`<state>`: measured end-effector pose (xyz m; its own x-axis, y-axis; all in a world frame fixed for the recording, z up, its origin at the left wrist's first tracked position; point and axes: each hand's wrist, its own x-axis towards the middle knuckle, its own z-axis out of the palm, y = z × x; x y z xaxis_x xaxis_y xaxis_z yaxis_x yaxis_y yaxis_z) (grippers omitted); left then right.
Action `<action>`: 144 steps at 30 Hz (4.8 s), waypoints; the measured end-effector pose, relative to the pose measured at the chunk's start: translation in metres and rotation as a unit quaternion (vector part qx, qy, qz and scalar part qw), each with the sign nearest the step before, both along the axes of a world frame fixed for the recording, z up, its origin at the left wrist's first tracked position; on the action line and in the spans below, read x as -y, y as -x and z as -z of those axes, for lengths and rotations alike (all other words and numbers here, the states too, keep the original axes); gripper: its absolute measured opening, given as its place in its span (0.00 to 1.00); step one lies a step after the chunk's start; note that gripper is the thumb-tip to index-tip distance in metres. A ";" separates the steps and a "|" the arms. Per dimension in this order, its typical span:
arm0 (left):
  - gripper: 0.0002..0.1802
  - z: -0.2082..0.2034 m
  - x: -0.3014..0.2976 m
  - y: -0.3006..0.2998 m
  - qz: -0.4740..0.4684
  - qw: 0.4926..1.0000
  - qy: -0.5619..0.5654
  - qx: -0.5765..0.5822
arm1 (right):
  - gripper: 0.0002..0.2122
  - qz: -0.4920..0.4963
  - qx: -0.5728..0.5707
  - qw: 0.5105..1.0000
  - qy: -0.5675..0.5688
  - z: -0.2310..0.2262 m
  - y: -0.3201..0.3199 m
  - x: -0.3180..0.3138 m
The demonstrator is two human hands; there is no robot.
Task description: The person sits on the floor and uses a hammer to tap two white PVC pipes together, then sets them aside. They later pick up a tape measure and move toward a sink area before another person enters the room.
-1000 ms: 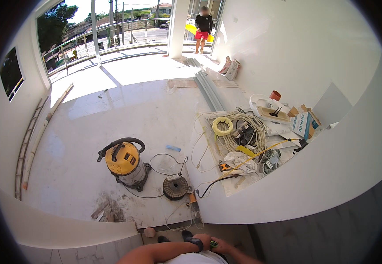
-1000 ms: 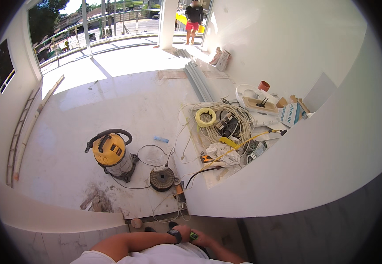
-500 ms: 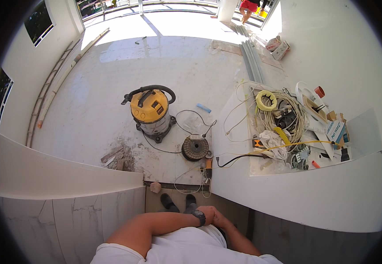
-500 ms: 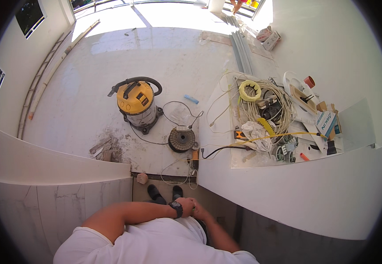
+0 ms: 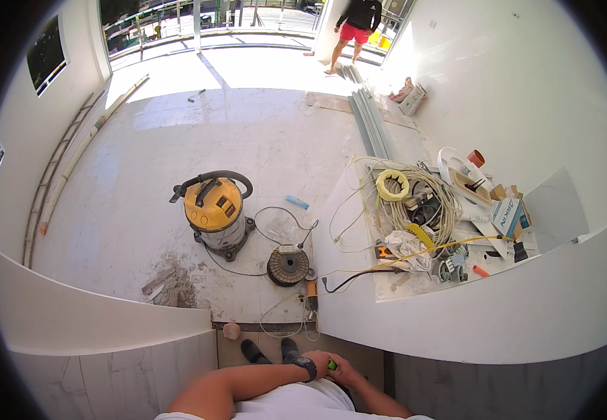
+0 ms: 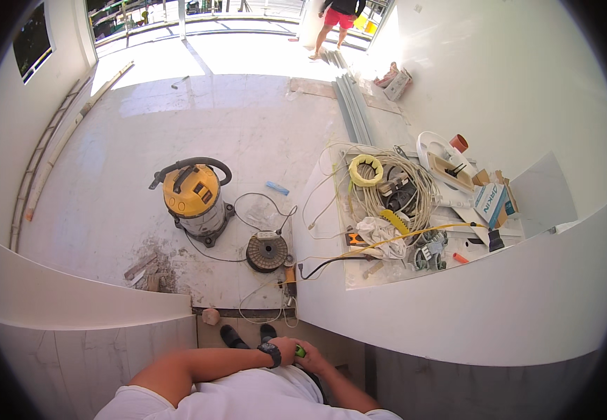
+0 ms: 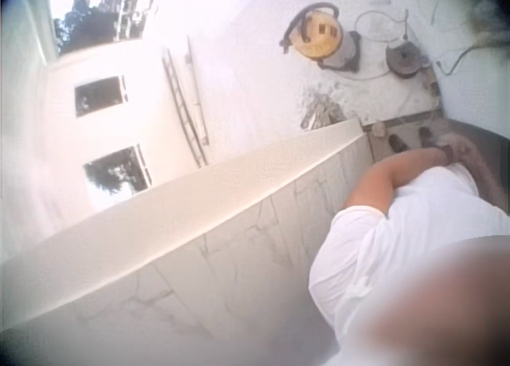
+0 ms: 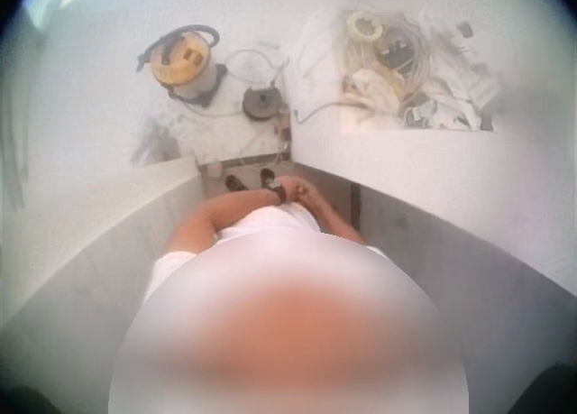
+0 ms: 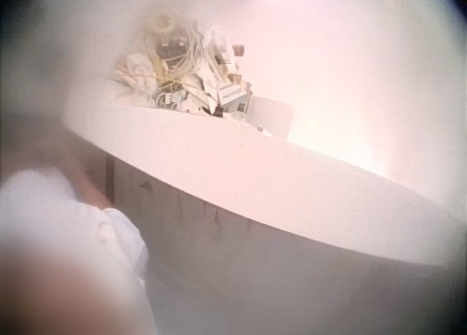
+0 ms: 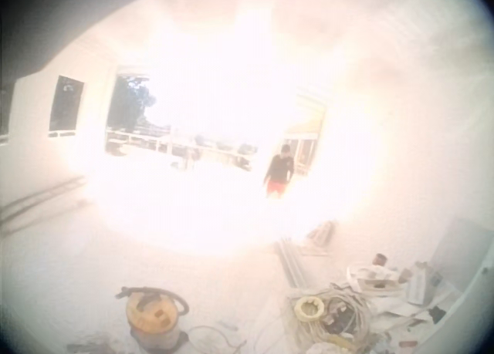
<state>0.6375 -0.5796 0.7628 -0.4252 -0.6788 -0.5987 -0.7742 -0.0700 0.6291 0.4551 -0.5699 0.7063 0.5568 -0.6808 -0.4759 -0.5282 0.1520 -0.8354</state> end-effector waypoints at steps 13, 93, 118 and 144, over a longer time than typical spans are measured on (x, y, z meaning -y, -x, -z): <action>0.15 0.000 0.003 -0.005 0.076 0.995 0.050 0.040 | 0.29 0.040 0.085 0.992 -0.084 0.033 0.016 -0.011; 0.19 0.049 0.026 -0.033 0.010 0.999 0.034 -0.023 | 0.22 -0.125 -0.451 0.883 -0.048 0.080 0.052 -0.004; 0.20 0.205 -0.201 -0.220 -0.659 0.714 -0.236 -0.006 | 0.16 -0.374 -0.313 0.870 0.078 0.121 -0.034 0.098; 0.30 0.223 -0.247 -0.234 -0.467 0.859 -0.190 0.092 | 0.09 -0.203 -0.250 0.928 0.188 0.070 -0.009 0.057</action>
